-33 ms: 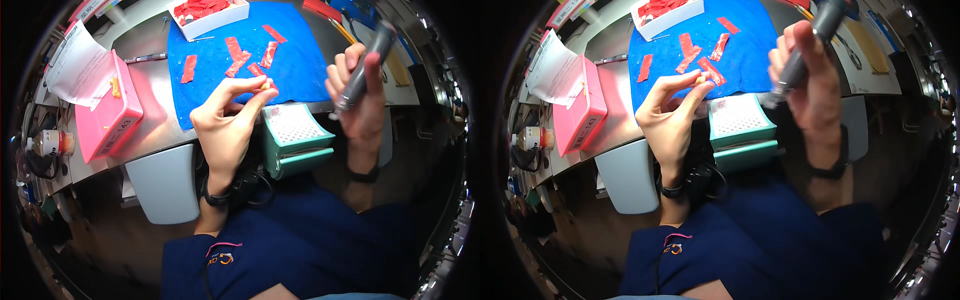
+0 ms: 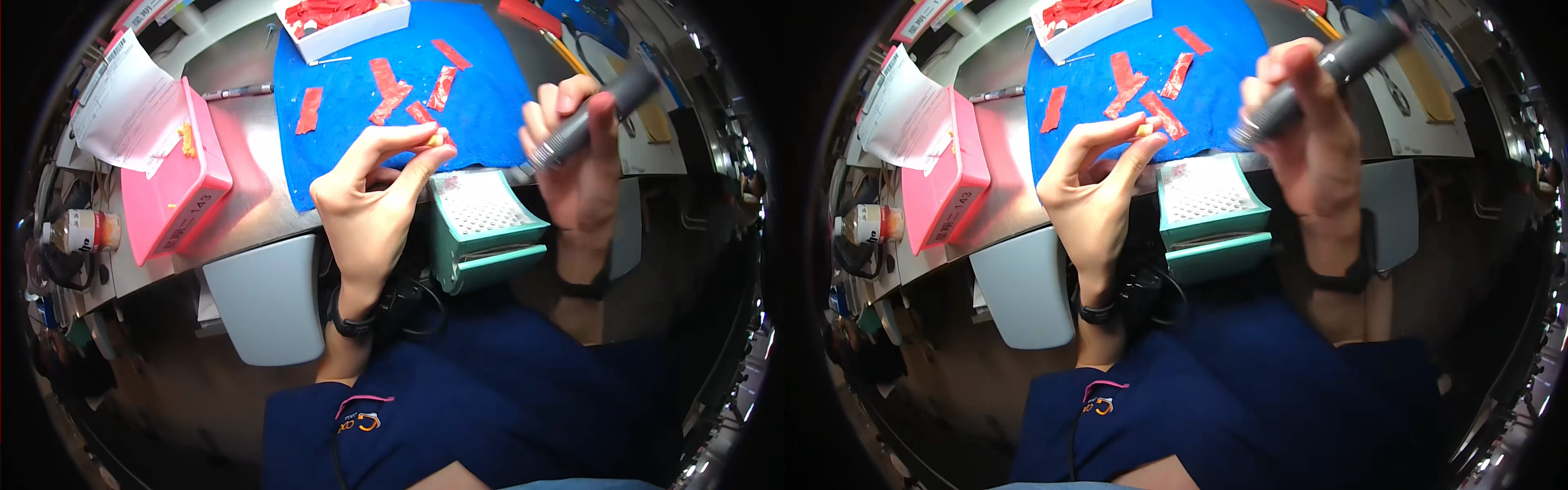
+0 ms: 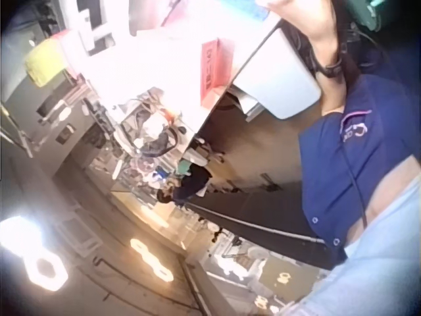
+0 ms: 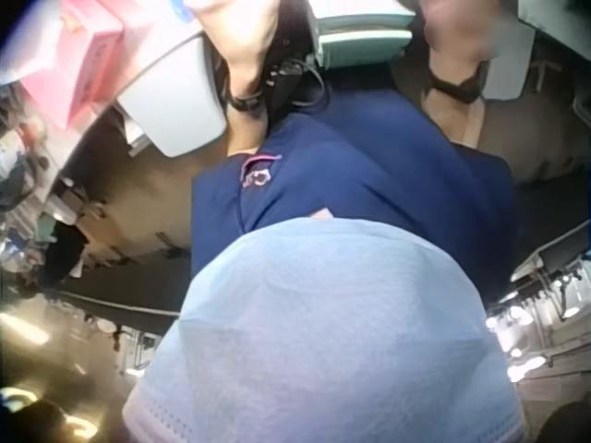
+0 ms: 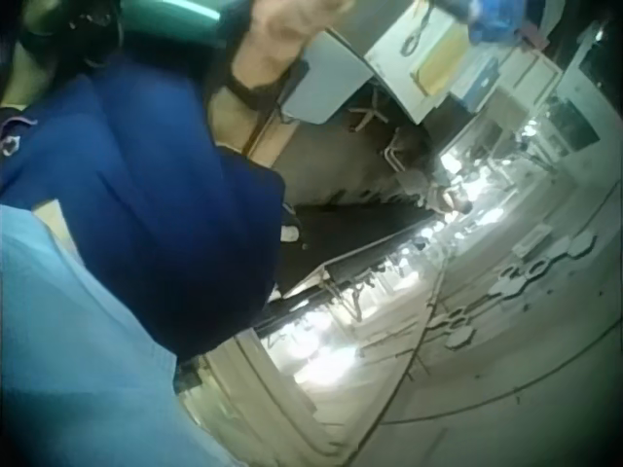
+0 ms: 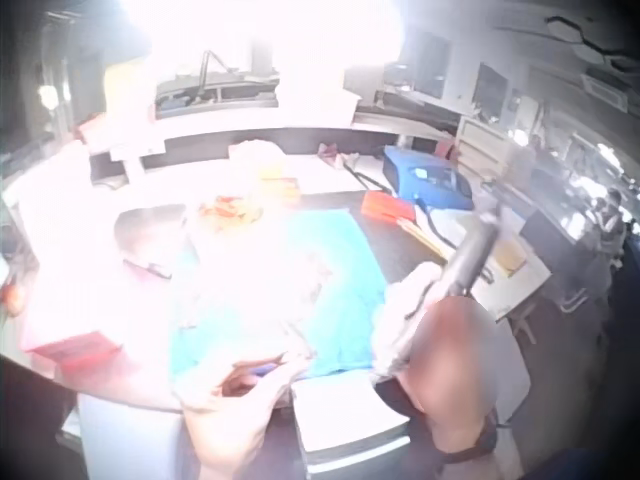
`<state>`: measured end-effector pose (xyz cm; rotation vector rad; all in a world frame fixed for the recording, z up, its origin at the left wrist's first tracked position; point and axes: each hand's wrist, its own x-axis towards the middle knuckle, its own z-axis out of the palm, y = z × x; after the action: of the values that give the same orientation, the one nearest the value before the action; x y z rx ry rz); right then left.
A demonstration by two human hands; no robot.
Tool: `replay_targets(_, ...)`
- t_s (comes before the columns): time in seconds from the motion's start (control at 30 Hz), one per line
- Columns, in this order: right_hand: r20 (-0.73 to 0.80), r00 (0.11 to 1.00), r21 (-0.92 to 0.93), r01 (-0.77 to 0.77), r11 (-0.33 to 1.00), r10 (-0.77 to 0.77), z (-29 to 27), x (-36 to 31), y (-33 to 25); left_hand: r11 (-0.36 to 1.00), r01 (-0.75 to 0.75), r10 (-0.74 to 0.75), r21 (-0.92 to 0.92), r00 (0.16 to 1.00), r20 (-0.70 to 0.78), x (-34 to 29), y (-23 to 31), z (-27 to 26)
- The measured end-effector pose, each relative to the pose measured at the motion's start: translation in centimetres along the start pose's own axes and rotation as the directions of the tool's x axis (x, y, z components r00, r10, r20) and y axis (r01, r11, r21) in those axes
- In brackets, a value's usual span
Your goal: Grinding and fitting a dental prosthetic on a model using a hand-held rotary tool.
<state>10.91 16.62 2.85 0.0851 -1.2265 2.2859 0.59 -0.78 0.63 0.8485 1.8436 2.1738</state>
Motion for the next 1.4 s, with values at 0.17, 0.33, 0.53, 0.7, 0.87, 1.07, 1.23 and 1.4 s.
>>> replay_targets(0.17,0.053,0.995,0.199,-0.098,0.975,0.089,0.4,1.6,3.2,0.999,0.001,-0.002,-0.038,1.0,-0.028,0.4,0.1,-0.2)
replay_targets(0.33,0.084,0.99,0.145,-0.121,0.982,0.11,0.0,1.4,3.8,0.998,-0.066,0.065,-0.015,0.997,-0.037,0.0,-0.7,-0.3)
replay_targets(0.53,0.083,0.978,0.032,-0.197,0.98,0.194,-0.1,0.9,3.4,0.991,-0.132,0.132,0.006,0.988,-0.082,0.3,-1.0,0.0)
replay_targets(0.7,0.184,0.968,0.004,-0.172,0.985,0.168,-1.0,1.2,3.6,0.978,-0.198,0.202,0.061,0.977,-0.062,0.5,-1.4,0.3)
replay_targets(0.87,0.215,0.964,-0.004,-0.159,0.987,0.156,-1.5,1.2,3.9,0.976,-0.202,0.203,0.076,0.979,-0.01,0.4,-1.6,0.2)
replay_targets(1.07,0.253,0.952,-0.072,-0.157,0.985,0.17,-1.7,1.5,3.7,0.946,-0.3,0.304,0.12,0.952,-0.015,0.5,-2.3,0.3)
replay_targets(1.23,0.243,0.953,-0.113,-0.159,0.981,0.183,-1.5,1.4,3.6,0.938,-0.303,0.309,0.168,0.951,-0.01,0.3,-2.2,0.3)
replay_targets(1.4,0.23,0.954,-0.13,-0.167,0.977,0.194,-1.5,1.4,3.5,0.921,-0.36,0.36,0.149,0.932,0.03,0.5,-2.6,0.1)
